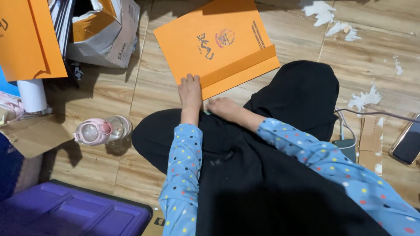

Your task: Applying glue to the flaps of orange envelopes using a small applicator and stacking them on the floor.

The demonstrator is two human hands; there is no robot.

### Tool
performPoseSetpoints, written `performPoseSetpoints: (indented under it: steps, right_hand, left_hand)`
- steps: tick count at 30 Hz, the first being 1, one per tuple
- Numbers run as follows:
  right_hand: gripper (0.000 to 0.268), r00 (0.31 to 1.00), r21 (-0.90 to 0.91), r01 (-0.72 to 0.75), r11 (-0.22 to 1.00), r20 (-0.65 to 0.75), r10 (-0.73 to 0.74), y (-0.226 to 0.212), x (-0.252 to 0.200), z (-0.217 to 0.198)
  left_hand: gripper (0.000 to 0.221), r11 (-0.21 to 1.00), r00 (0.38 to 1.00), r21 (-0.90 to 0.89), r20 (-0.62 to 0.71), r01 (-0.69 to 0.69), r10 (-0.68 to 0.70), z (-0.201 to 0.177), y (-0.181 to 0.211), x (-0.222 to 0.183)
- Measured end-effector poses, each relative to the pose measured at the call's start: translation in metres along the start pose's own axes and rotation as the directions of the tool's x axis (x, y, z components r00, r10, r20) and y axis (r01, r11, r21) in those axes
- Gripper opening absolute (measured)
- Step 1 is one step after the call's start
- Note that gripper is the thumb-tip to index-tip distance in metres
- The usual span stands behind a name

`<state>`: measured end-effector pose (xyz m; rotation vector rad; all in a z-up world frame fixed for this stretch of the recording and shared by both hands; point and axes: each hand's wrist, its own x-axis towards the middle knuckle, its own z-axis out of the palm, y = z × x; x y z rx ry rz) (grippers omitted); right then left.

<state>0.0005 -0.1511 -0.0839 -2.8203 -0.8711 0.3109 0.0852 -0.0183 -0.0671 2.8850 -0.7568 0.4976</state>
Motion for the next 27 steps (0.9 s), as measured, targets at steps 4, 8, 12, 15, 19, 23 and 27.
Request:
performPoseSetpoints:
  steps: [4,8,12,15,19,23,27]
  right_hand:
    - [0.028,0.942,0.229,-0.329,0.916,0.155,0.299,0.044,-0.031,0.006]
    - [0.036,0.815,0.471,-0.566,0.676,0.196,0.546,0.062,-0.042,-0.019]
    - [0.023,0.850,0.159,-0.472,0.867,-0.178,0.496,0.040,0.009,-0.040]
    - [0.008,0.838,0.014,-0.382,0.924,-0.418,0.352,0.022,0.047,-0.027]
    - [0.012,0.822,-0.049,-0.347,0.936,-0.497,0.279,0.015,0.067,-0.012]
    - [0.007,0.765,0.117,-0.525,0.843,-0.368,0.528,0.034,0.040,-0.050]
    - [0.009,0.568,0.300,-0.736,0.607,-0.215,0.795,0.145,-0.027,-0.032]
  left_hand:
    - [0.008,0.941,0.890,-0.202,0.424,0.271,-0.165,0.058,-0.034,0.002]
    - [0.026,0.876,0.745,-0.221,0.635,0.429,-0.205,0.109,-0.061,-0.001]
    - [0.018,0.844,0.655,-0.205,0.727,0.495,-0.208,0.079,-0.059,0.016]
    - [0.019,0.833,0.634,-0.194,0.741,0.518,-0.221,0.073,-0.061,0.019]
    - [0.017,0.818,0.590,-0.174,0.774,0.548,-0.231,0.075,-0.064,0.025]
    - [0.016,0.822,0.527,-0.160,0.829,0.546,-0.189,0.065,-0.063,0.034]
    - [0.017,0.814,0.523,-0.171,0.833,0.555,-0.181,0.047,-0.058,0.044]
